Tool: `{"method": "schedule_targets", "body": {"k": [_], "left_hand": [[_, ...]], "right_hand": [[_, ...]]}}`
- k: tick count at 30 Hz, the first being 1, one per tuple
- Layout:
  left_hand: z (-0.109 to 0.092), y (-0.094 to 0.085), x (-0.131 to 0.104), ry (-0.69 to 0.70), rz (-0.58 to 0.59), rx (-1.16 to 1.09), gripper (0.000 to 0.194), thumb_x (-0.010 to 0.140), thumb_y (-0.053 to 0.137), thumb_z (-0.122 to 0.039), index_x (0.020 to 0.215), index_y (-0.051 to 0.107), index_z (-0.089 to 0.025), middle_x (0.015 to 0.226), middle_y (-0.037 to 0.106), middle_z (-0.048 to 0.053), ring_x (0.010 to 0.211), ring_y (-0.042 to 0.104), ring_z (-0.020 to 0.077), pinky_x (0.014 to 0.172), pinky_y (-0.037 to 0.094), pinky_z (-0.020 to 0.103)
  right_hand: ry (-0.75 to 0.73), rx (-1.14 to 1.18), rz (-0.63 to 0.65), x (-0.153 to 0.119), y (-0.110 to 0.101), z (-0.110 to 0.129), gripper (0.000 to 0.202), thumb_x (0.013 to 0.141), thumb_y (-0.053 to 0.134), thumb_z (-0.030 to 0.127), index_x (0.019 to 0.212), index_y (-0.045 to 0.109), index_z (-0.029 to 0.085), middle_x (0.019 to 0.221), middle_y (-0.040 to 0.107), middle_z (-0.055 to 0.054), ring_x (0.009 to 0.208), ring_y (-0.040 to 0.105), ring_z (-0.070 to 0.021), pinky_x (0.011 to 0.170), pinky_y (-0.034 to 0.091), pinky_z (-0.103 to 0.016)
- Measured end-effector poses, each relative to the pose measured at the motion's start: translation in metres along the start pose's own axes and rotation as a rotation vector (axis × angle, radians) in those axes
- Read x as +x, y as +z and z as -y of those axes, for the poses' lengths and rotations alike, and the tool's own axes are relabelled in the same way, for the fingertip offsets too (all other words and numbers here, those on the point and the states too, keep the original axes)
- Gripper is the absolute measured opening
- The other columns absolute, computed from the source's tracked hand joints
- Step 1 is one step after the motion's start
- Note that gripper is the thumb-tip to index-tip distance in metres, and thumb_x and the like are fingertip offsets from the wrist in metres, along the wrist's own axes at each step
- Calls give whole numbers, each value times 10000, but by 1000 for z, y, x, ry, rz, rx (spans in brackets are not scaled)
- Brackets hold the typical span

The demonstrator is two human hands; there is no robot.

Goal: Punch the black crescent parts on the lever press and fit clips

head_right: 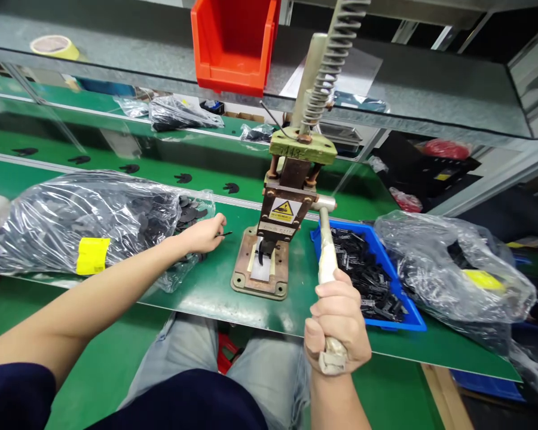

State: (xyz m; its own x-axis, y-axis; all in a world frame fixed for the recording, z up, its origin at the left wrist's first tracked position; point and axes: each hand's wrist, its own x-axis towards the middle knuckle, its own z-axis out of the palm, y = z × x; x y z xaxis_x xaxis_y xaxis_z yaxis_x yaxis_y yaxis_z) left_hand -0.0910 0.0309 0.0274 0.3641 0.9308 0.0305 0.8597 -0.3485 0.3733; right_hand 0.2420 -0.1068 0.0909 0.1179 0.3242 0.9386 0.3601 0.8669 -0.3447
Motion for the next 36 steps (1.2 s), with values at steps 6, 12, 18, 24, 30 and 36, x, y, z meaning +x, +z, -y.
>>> {"method": "schedule_targets", "body": {"k": [6,12,18,24,30,36], "left_hand": [[-23,5,-9,100,51,24,167,913,589,-220,1080,583,-225,1016,741,90,965,703,283,786,498,350],[-33,17,-11,-58,25,-251,197,931,666,-404,1055,650,-252,980,769,26,884,720,231,753,515,305],[-45,11,-5,20,142,-303,214,985,573,-370,1098,654,-207,1102,756,81,1033,716,257,889,530,321],[-55,11,2,-12,189,-356,338,932,645,-395,1198,590,-194,1088,758,97,963,731,268,819,549,324],[-58,27,11,-34,193,-626,270,930,634,-451,975,670,-188,883,752,38,727,698,197,660,533,280],[-56,41,19,-55,114,-810,419,845,741,-548,727,623,-163,674,673,21,627,645,166,581,488,253]], "right_hand": [[13,3,-21,0,2,2,204,759,681,144,628,545,223,647,605,36,753,634,-192,1001,543,-618],[17,-5,-19,0,3,4,244,793,705,199,621,532,217,657,609,39,772,637,-191,992,539,-630],[13,-3,-29,0,4,4,266,813,707,214,622,523,216,651,596,36,772,638,-180,1022,529,-599],[-15,-6,-12,0,4,2,267,823,694,216,629,511,215,654,590,42,786,645,-156,1027,542,-550],[-11,-42,-1,-2,3,2,306,858,702,281,626,511,222,653,578,38,783,657,-158,1021,557,-563],[27,-44,-23,-4,2,3,318,859,721,328,621,527,247,632,582,46,755,652,-169,1037,571,-581]]}}
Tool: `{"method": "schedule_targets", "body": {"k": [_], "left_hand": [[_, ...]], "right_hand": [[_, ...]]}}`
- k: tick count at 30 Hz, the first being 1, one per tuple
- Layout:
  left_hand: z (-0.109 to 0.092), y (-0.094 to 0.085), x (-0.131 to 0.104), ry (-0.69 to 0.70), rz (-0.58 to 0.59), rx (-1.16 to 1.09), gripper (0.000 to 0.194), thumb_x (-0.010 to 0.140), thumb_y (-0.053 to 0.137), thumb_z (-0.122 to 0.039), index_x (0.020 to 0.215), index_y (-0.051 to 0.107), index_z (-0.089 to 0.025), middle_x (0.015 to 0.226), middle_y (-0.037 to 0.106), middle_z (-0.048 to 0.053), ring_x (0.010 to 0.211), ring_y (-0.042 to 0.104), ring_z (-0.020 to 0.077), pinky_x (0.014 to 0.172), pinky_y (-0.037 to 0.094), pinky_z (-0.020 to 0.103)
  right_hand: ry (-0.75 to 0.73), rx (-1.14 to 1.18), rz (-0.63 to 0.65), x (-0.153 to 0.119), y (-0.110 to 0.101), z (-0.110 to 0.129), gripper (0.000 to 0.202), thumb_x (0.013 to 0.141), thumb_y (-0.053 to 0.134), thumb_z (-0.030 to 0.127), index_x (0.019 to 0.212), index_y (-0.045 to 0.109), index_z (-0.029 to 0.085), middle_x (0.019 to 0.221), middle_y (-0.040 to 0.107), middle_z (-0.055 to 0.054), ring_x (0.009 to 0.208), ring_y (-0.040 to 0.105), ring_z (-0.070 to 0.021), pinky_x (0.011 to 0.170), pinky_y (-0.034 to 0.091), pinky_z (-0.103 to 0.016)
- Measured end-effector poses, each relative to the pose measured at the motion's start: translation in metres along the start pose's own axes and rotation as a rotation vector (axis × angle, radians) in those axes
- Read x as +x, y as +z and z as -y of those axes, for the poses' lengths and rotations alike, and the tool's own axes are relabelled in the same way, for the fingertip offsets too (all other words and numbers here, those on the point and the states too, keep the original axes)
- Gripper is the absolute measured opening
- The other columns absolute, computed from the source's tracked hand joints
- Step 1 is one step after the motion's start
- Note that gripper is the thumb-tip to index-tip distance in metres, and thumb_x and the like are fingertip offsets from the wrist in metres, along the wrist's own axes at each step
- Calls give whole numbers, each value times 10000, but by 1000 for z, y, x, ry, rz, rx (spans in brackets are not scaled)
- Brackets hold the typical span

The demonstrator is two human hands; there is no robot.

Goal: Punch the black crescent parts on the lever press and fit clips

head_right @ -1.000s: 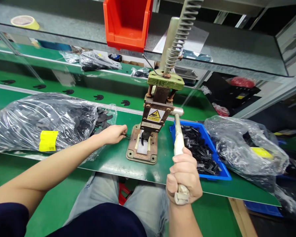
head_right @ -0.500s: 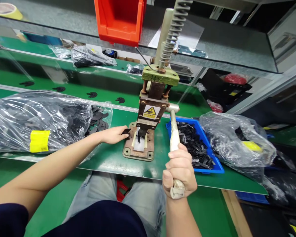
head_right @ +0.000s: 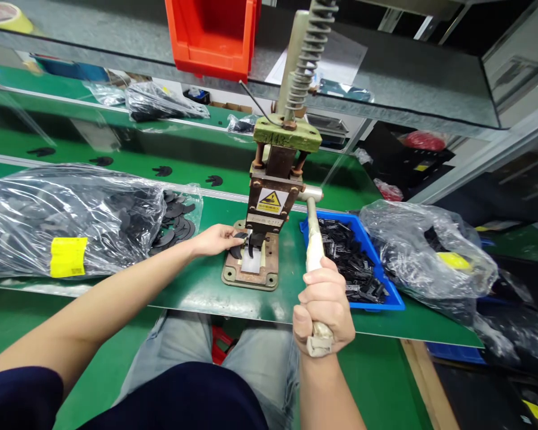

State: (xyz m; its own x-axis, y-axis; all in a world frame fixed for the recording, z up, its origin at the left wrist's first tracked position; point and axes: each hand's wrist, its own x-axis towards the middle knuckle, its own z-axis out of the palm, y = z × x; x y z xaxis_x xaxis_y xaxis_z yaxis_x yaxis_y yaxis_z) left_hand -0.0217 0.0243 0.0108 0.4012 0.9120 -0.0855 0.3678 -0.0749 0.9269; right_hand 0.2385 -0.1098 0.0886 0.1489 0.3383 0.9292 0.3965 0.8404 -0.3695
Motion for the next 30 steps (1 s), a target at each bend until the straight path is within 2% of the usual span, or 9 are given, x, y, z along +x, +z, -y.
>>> {"method": "schedule_targets", "body": {"k": [4,8,10,14,20,24,30], "left_hand": [[2,6,-4,7,-9,-26,398,874,716,-550,823,662,-159,663,666,8,568,615,142,547,466,241],[1,11,-14,-45,26,-39,347,893,706,-512,968,655,-177,680,657,-12,547,629,144,513,463,236],[0,10,-18,-66,30,-80,349,867,739,-499,956,633,-179,693,651,-14,567,632,145,514,464,235],[1,5,-16,-54,-38,-113,375,852,759,-513,878,601,-174,657,619,-25,548,571,118,517,431,224],[11,8,0,-25,-11,-148,383,846,768,-520,857,618,-167,664,660,-6,557,598,114,563,468,227],[13,10,3,-56,-6,-134,353,858,773,-488,875,622,-169,665,673,-4,559,620,114,524,457,207],[1,4,8,-195,120,-220,351,860,811,-423,813,567,-175,578,643,-17,496,623,111,487,491,198]], "right_hand": [[2,3,-12,-1,1,0,316,862,720,346,621,537,254,623,577,37,747,650,-173,1031,572,-575],[1,-1,-34,-1,2,-1,321,858,721,363,620,531,261,605,561,33,729,645,-182,1013,573,-584],[3,-7,-37,-1,2,-2,313,858,715,367,626,530,268,604,559,34,723,644,-186,1006,574,-589],[-10,9,-31,-1,3,-2,298,861,709,345,631,537,267,615,562,33,732,646,-184,1007,570,-588],[-2,0,-11,-1,2,0,300,866,708,336,637,529,257,630,569,29,742,636,-190,1008,558,-608],[3,-1,-18,-1,2,1,323,871,705,349,632,512,249,620,558,34,739,630,-186,998,558,-605],[5,8,-57,0,6,1,336,873,702,325,624,495,238,622,546,31,741,620,-183,1006,547,-609]]}}
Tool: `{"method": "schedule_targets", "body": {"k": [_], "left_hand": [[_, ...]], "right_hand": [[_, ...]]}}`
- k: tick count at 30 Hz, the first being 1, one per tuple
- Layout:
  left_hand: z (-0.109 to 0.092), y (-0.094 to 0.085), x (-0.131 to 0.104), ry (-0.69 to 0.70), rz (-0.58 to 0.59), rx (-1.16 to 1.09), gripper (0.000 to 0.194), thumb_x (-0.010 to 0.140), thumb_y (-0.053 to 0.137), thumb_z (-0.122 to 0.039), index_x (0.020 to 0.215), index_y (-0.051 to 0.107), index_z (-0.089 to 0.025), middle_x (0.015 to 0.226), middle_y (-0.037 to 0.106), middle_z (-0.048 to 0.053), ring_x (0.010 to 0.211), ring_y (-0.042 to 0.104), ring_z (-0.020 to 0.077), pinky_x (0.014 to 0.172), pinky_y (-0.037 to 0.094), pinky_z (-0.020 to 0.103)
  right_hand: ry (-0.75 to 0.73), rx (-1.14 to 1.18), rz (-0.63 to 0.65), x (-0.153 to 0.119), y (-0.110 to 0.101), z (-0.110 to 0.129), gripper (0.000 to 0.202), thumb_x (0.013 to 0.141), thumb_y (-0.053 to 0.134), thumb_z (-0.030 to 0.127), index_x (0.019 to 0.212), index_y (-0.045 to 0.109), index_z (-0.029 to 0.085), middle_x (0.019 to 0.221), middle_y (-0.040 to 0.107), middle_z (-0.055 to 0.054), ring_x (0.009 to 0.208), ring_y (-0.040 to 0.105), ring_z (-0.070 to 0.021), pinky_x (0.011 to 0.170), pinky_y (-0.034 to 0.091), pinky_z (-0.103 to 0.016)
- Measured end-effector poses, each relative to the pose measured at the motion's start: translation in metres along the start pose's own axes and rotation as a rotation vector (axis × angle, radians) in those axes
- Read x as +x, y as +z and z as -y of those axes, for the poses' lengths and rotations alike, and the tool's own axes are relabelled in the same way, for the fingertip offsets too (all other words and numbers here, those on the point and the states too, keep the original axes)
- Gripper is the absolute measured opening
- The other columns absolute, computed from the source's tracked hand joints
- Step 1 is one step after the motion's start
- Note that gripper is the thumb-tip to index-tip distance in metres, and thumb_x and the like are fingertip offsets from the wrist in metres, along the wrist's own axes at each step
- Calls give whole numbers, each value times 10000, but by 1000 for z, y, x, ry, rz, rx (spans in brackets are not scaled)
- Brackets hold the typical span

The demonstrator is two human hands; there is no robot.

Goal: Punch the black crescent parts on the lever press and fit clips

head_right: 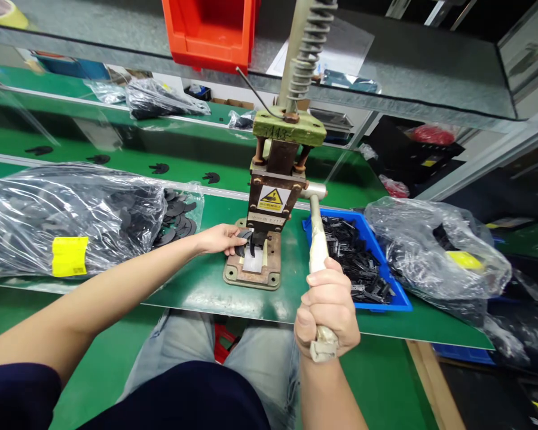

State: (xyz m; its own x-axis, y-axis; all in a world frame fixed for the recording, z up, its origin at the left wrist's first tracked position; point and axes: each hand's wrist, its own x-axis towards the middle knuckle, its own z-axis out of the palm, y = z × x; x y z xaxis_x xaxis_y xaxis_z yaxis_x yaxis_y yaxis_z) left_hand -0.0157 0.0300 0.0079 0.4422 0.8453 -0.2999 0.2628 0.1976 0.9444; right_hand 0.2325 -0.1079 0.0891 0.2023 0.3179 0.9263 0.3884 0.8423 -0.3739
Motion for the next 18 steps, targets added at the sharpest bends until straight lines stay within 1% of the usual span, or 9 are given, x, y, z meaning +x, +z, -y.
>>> {"method": "schedule_targets", "body": {"k": [4,7,9,10,12,14,15,17,18], "left_hand": [[-12,-2,3,-142,37,-36,354,842,845,-400,798,580,-170,535,648,-2,461,630,117,455,482,182],[-20,-3,2,-261,59,-47,323,889,808,-377,789,586,-165,521,666,20,426,613,104,445,477,168],[-24,-2,0,-303,58,-55,300,911,787,-365,802,596,-160,530,682,33,411,608,98,443,477,162],[-25,0,-1,-310,50,-65,291,914,785,-363,816,604,-158,531,686,35,406,608,99,441,476,160],[-26,4,-3,-306,25,-99,282,908,793,-369,852,620,-154,527,683,32,400,612,105,436,477,162],[-24,8,-6,-281,5,-151,291,904,798,-385,882,627,-151,525,677,24,405,620,110,443,489,165],[-22,10,-8,-261,-4,-180,300,904,798,-393,884,623,-150,525,673,19,412,626,109,449,496,165],[-18,12,-13,-213,-26,-238,323,900,802,-405,874,602,-151,537,671,9,429,637,106,460,508,166],[-16,12,-18,-188,-41,-261,340,893,807,-413,864,588,-154,542,670,4,434,638,104,460,509,167]], "right_hand": [[8,7,-10,-2,1,0,342,869,704,311,622,481,228,619,544,34,741,618,-183,1013,538,-591],[-17,26,-33,0,6,0,355,866,702,307,614,467,222,610,533,38,724,604,-177,992,536,-583],[-43,60,-81,11,12,0,320,872,703,326,648,495,231,619,513,41,705,594,-170,974,547,-562],[-62,82,-106,21,15,1,263,867,713,341,698,537,242,641,515,40,707,598,-172,966,556,-550],[-98,126,-147,50,23,2,167,838,748,372,891,645,253,754,570,14,773,633,-192,959,568,-536],[-90,173,-127,86,28,4,382,811,780,395,1140,678,228,965,637,-53,928,674,-229,990,566,-525],[-54,194,-83,101,30,4,468,826,771,411,1238,659,218,1088,642,-87,1033,680,-243,1027,555,-512],[24,221,-11,121,30,2,534,894,705,449,1363,600,217,1302,590,-127,1262,635,-264,1120,508,-488],[47,224,-9,121,29,-1,531,922,665,466,1385,578,221,1362,564,-131,1339,600,-270,1150,487,-483]]}}
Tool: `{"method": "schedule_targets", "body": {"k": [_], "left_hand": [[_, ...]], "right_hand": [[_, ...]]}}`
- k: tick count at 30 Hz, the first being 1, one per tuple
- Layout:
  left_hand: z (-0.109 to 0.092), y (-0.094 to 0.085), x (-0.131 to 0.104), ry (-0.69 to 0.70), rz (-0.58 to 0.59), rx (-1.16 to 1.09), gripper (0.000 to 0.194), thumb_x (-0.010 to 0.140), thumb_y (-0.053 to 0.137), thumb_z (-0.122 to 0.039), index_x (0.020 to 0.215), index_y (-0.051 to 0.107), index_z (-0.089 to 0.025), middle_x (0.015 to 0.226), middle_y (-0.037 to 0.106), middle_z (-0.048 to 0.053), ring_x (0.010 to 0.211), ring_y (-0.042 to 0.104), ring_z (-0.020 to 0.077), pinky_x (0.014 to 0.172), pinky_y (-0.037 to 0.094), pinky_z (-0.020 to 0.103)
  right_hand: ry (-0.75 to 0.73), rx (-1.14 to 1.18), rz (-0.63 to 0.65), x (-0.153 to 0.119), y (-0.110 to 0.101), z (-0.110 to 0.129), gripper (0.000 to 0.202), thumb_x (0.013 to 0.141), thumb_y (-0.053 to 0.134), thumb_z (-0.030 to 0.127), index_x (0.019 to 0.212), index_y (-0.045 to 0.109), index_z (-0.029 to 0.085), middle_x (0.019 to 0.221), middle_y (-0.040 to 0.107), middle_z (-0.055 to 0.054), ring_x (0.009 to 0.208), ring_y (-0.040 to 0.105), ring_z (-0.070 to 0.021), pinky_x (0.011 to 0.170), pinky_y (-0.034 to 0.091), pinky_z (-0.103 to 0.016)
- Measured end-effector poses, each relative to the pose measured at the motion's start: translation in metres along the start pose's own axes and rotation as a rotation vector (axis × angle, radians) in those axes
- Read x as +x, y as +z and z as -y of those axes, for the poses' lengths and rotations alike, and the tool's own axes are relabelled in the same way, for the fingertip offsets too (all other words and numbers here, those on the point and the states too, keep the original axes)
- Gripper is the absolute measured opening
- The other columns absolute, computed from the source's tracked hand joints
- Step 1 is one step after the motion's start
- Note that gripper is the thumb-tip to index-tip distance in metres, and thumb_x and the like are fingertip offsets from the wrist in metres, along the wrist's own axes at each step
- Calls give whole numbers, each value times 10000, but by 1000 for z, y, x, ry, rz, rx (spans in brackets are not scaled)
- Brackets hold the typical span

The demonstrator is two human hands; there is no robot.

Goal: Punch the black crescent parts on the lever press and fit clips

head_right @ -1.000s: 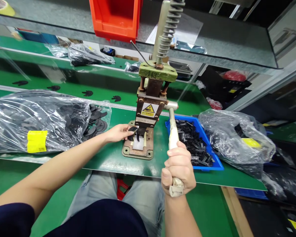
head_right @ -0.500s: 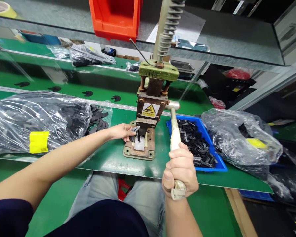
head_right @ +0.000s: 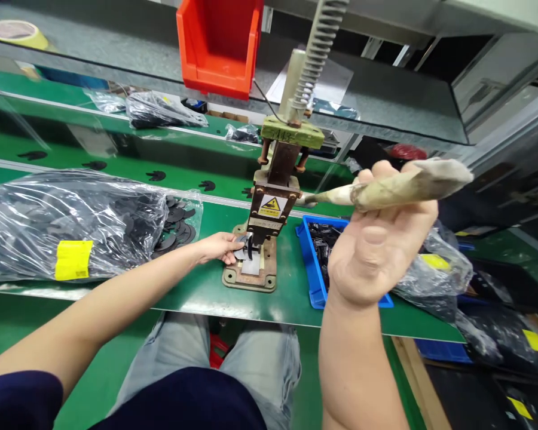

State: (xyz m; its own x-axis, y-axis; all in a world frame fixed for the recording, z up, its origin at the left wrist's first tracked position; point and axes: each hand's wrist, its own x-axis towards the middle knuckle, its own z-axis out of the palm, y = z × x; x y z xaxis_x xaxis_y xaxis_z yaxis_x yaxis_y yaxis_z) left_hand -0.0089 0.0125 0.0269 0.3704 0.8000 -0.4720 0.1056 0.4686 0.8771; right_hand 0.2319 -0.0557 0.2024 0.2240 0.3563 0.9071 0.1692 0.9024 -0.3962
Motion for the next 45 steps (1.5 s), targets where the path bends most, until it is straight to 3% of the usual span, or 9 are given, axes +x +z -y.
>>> {"method": "schedule_targets", "body": {"k": [4,8,12,17,24,28,33,36,45], "left_hand": [[5,-8,-30,116,7,-41,441,830,842,-499,825,549,-169,554,674,5,458,650,116,456,506,182],[1,-7,-72,257,73,2,506,804,821,-600,812,538,-180,542,664,3,475,668,141,448,485,190],[-3,8,-101,304,116,80,500,842,762,-634,813,538,-187,536,637,-17,465,648,133,441,481,191],[-2,19,-113,305,140,171,474,877,720,-633,862,590,-178,586,646,-9,486,659,139,452,503,205],[0,12,-105,194,265,69,502,835,756,-651,832,574,-183,518,630,-8,433,601,126,461,488,217],[3,8,-103,239,166,183,483,861,718,-649,845,544,-199,539,604,-26,452,580,131,469,464,233],[2,16,-118,610,-253,494,329,917,689,-536,956,638,-213,874,653,22,775,622,164,713,500,287],[0,24,-122,719,-220,658,335,962,630,-481,767,632,-209,839,605,26,838,584,182,790,459,308],[11,31,-105,550,-143,529,432,979,563,-499,669,541,-198,760,526,-1,691,495,149,652,378,279]], "right_hand": [[129,-145,-153,-59,-13,-22,415,941,644,430,1310,574,252,1270,617,-79,1206,658,-201,1116,520,-450],[488,-151,206,-153,-10,-34,316,890,733,285,1184,653,202,1004,731,-64,904,734,-167,847,629,-344],[644,-90,405,-198,15,-28,254,881,749,330,1095,692,206,965,772,-71,848,755,-182,747,640,-311],[672,-95,369,-205,32,-18,134,910,707,327,933,660,204,912,742,-45,802,716,-161,719,602,-285],[640,-148,448,-205,24,-12,93,952,635,306,965,659,217,886,714,-35,752,673,-156,702,575,-308],[556,-215,539,-195,12,-11,138,957,626,292,1059,690,225,947,730,-62,853,690,-185,792,581,-352],[429,-278,596,-187,5,-8,111,928,652,216,1030,693,235,928,716,-56,860,669,-183,785,551,-347],[381,-297,611,-187,5,-6,136,923,650,194,1046,687,239,928,715,-55,860,667,-185,783,547,-351],[358,-361,597,-190,2,-2,128,951,609,220,1065,666,228,957,726,-64,871,688,-183,792,575,-345]]}}
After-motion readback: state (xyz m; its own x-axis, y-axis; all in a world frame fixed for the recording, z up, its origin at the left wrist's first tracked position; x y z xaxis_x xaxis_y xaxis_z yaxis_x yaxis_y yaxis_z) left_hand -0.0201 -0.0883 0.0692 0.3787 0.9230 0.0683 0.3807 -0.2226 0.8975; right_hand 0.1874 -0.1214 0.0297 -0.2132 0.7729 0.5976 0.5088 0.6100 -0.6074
